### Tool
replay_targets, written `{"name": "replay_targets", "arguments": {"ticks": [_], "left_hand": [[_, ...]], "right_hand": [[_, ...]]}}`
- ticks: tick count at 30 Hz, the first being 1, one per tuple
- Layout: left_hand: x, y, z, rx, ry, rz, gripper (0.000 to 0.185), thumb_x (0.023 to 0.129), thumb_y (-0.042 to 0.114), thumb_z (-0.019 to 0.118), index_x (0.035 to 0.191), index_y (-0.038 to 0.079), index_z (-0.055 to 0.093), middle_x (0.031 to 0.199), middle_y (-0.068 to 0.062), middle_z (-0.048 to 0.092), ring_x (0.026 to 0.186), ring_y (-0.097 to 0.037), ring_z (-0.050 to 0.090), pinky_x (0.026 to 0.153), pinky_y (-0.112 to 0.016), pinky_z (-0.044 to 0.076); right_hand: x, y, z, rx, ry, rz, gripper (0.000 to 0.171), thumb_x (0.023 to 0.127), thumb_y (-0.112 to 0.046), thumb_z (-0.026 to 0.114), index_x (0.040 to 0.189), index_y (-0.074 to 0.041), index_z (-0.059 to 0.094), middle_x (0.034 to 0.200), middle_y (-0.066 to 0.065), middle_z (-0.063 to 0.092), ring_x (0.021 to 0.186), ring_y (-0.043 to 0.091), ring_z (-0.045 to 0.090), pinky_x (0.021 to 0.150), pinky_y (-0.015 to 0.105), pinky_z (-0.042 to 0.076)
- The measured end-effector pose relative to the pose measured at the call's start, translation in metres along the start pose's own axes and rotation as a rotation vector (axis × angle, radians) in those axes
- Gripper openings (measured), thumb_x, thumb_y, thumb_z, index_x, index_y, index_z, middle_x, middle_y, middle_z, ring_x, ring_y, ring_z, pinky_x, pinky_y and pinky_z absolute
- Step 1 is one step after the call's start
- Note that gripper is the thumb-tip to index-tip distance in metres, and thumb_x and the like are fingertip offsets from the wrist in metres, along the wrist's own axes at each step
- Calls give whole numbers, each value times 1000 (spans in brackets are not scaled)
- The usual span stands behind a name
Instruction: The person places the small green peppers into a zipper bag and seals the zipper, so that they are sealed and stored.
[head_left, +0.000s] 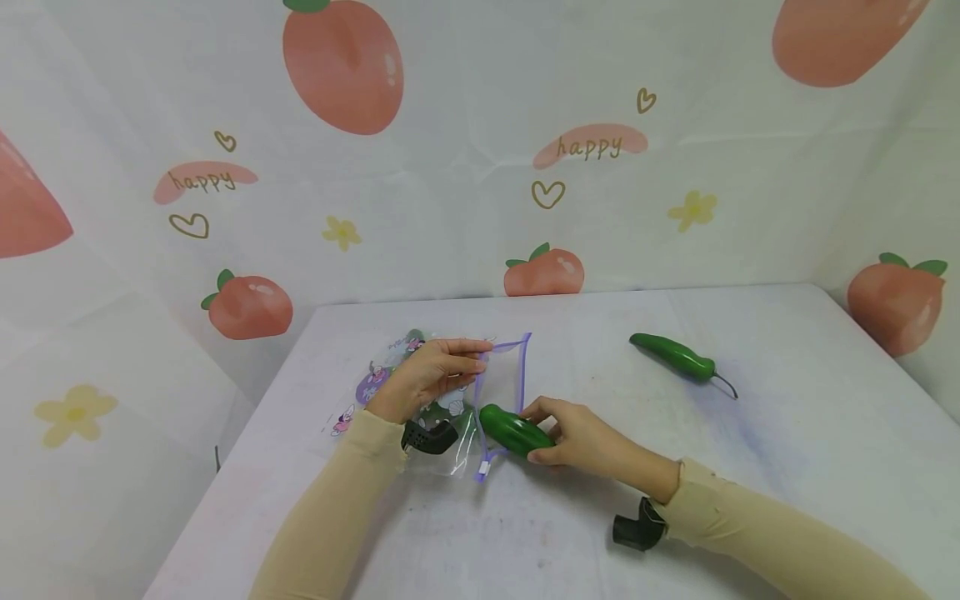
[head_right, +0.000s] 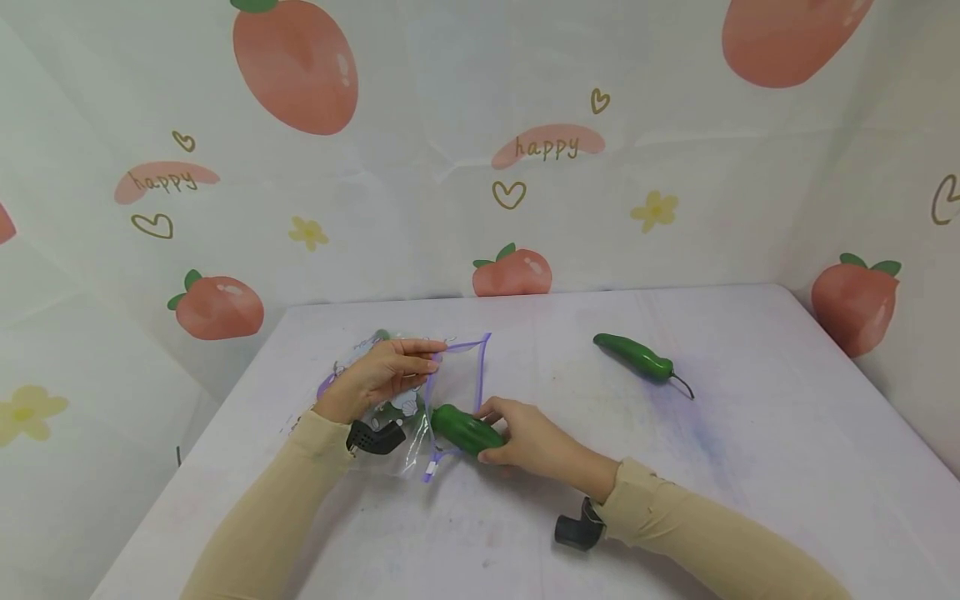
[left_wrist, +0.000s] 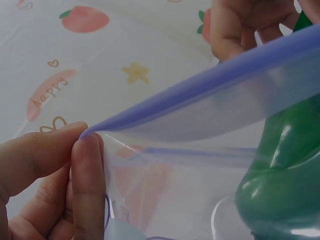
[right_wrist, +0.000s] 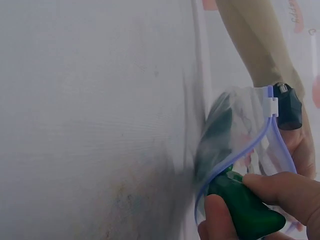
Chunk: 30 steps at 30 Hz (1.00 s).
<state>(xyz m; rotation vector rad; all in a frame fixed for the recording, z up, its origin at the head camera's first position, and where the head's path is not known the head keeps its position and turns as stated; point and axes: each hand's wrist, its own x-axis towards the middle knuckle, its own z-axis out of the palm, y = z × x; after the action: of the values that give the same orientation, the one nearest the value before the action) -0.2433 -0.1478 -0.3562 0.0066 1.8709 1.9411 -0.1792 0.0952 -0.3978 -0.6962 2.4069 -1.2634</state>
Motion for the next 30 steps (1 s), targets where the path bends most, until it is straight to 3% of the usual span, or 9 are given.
{"name": "replay_targets", "arguments": {"ticks": [9, 21, 30], "left_hand": [[-1, 0, 1, 10, -5, 3, 41, 87, -2, 67, 128, -4, 60, 96, 3, 67, 78, -7, 62, 76, -20, 56], [0, 1, 1, -18, -3, 2, 39, 88, -3, 65, 127, -4, 60, 93, 2, 68, 75, -6, 63, 72, -18, 56], [0, 2, 0, -36, -20, 9, 41, 87, -4, 66, 127, -6, 59, 89, 1, 66, 73, -7, 65, 68, -18, 56]], "right_hand": [[2, -4, 1, -86, -2, -47, 53, 79, -9, 79, 128, -3, 59, 115, 14, 62, 94, 23, 64, 77, 32, 57], [15, -3, 10, -25, 31, 11, 48, 80, -12, 79, 122, 1, 62, 111, 13, 65, 88, 19, 65, 66, 24, 56], [23, -1, 15, -35, 40, -29, 47, 81, -12, 77, 123, 3, 63, 111, 12, 63, 88, 18, 64, 64, 20, 54]]}}
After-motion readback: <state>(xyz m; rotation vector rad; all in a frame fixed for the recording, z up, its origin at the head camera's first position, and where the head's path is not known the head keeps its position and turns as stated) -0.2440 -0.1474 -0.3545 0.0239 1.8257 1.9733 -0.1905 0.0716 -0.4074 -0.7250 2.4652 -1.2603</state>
